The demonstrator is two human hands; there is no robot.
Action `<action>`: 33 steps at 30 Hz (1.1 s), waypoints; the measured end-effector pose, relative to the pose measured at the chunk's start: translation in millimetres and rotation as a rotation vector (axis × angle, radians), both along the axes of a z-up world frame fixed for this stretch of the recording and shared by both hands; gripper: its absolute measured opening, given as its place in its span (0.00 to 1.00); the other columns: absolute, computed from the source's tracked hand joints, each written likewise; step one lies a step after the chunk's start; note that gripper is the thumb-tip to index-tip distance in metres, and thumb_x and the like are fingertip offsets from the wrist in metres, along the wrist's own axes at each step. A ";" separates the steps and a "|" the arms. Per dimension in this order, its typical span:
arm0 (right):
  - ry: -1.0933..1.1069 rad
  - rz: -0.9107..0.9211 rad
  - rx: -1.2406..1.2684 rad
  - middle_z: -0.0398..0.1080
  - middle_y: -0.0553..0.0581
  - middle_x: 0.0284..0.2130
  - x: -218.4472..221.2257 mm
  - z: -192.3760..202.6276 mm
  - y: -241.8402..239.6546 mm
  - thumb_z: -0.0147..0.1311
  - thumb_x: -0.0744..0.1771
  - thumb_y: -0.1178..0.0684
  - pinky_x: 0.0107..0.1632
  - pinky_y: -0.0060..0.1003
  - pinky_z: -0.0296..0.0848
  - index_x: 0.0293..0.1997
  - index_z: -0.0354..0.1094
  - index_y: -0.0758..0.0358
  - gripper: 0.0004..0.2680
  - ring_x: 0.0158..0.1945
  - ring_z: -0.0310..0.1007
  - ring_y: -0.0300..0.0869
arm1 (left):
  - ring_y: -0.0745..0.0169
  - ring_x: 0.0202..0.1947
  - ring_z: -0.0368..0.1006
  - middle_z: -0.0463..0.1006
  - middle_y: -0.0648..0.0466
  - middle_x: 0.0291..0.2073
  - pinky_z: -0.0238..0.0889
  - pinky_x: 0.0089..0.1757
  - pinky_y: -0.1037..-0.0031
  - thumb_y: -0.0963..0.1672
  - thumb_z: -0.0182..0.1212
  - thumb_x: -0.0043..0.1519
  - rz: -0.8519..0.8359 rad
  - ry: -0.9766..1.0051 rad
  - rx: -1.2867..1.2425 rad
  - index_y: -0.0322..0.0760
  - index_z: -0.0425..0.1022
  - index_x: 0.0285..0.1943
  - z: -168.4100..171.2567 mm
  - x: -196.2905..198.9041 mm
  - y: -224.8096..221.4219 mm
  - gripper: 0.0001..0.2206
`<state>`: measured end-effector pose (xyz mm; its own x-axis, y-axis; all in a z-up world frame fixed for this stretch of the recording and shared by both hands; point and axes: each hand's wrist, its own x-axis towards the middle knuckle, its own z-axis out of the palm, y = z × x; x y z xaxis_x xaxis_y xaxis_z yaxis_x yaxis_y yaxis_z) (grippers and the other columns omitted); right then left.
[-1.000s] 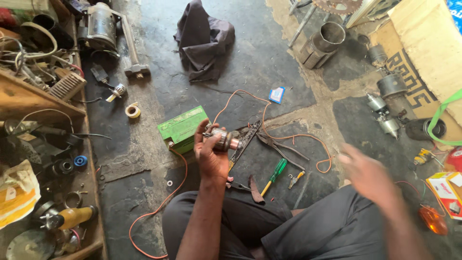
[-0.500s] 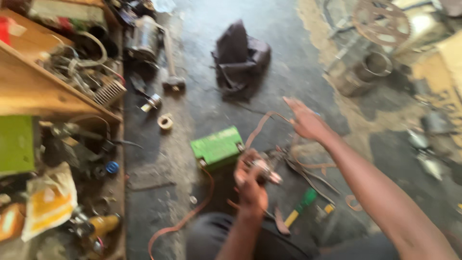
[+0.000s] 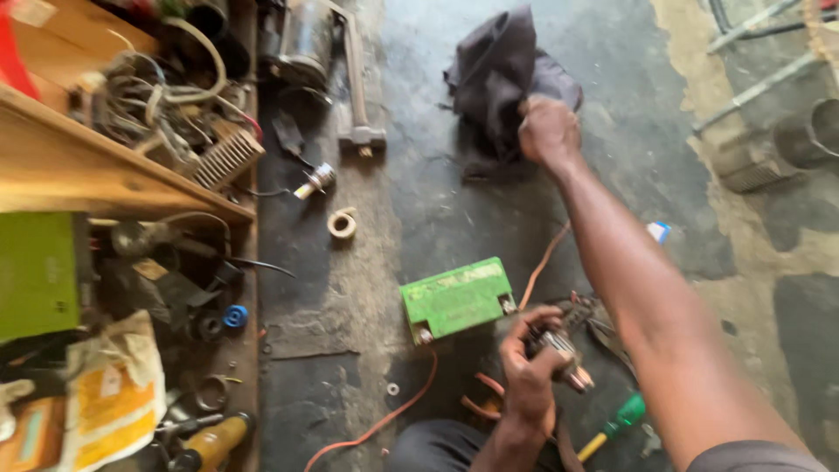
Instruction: The person sits on the floor and uses a screwdriver to adjust a cylindrical motor component. They rotate the part, wipe it with a cloth, and continue manipulating it with the tool.
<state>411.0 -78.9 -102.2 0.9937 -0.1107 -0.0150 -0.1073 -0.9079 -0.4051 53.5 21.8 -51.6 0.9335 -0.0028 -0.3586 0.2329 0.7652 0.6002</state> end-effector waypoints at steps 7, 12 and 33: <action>-0.335 -0.348 0.690 0.72 0.56 0.45 -50.6 147.8 -92.5 0.45 0.70 0.32 0.47 0.46 0.72 0.56 0.65 0.63 0.22 0.47 0.70 0.41 | 0.67 0.38 0.71 0.75 0.52 0.44 0.67 0.37 0.78 0.33 0.52 0.46 -0.021 0.047 -0.201 0.32 0.74 0.59 24.7 -7.0 9.3 0.27; -0.279 -0.228 0.788 0.71 0.50 0.41 -229.5 272.5 -147.2 0.50 0.68 0.34 0.42 0.46 0.71 0.53 0.69 0.57 0.18 0.43 0.67 0.39 | 0.65 0.37 0.72 0.74 0.52 0.45 0.69 0.36 0.74 0.32 0.51 0.48 -0.020 -0.021 -0.114 0.30 0.73 0.58 42.2 -23.8 8.5 0.25; -0.359 0.647 -0.496 0.69 0.64 0.26 -483.0 90.3 -106.0 0.61 0.57 0.58 0.34 0.52 0.75 0.19 0.71 0.66 0.04 0.31 0.76 0.59 | 0.66 0.41 0.68 0.71 0.52 0.41 0.64 0.46 0.75 0.36 0.64 0.61 0.077 0.025 0.306 0.36 0.70 0.52 60.6 -89.0 -57.2 0.13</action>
